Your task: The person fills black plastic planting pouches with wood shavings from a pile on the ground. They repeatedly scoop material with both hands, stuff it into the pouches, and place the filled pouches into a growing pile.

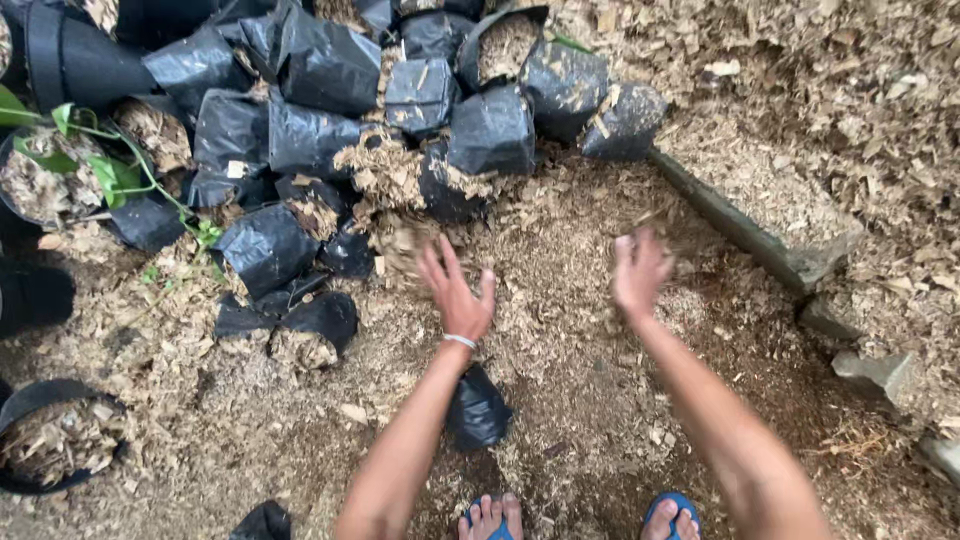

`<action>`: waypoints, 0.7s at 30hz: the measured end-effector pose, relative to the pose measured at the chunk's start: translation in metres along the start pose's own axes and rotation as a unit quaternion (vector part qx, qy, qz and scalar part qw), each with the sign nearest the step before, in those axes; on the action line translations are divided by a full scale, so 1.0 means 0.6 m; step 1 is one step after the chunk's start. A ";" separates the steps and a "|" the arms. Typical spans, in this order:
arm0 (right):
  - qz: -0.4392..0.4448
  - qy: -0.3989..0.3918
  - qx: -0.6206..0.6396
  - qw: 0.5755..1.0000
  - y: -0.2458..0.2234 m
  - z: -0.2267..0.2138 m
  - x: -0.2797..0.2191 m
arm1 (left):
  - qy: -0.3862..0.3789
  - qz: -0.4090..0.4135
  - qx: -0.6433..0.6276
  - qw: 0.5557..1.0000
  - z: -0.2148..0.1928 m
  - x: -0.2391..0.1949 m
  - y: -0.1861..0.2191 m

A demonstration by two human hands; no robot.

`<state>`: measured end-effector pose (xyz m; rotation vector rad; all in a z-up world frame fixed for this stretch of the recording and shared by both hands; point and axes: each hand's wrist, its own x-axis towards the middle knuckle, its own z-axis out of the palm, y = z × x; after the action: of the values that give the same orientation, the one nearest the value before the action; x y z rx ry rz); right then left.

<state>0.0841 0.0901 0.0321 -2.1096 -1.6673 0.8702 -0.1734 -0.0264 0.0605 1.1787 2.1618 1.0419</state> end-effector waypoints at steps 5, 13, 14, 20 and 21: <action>-0.037 -0.076 0.014 0.996 0.030 0.052 -0.061 | -0.104 0.089 -0.057 0.989 0.072 -0.058 0.009; -0.213 -0.012 -0.029 0.977 -0.099 0.030 -0.029 | 0.024 0.084 0.054 0.995 0.009 -0.076 0.021; -0.234 -0.022 -0.002 0.972 -0.127 0.046 -0.029 | 0.058 0.066 0.087 0.992 0.003 -0.065 0.018; -0.253 -0.176 -0.273 0.911 -0.162 0.109 -0.119 | 0.020 0.038 0.096 0.994 -0.004 -0.006 -0.053; -0.258 -0.196 -0.287 0.902 -0.160 0.100 -0.146 | -0.016 0.054 0.092 0.994 0.002 -0.006 -0.057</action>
<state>-0.0391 0.0253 0.0657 -1.6865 -2.8105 0.7119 -0.1878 -0.0407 0.0324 1.4005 2.2282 0.8742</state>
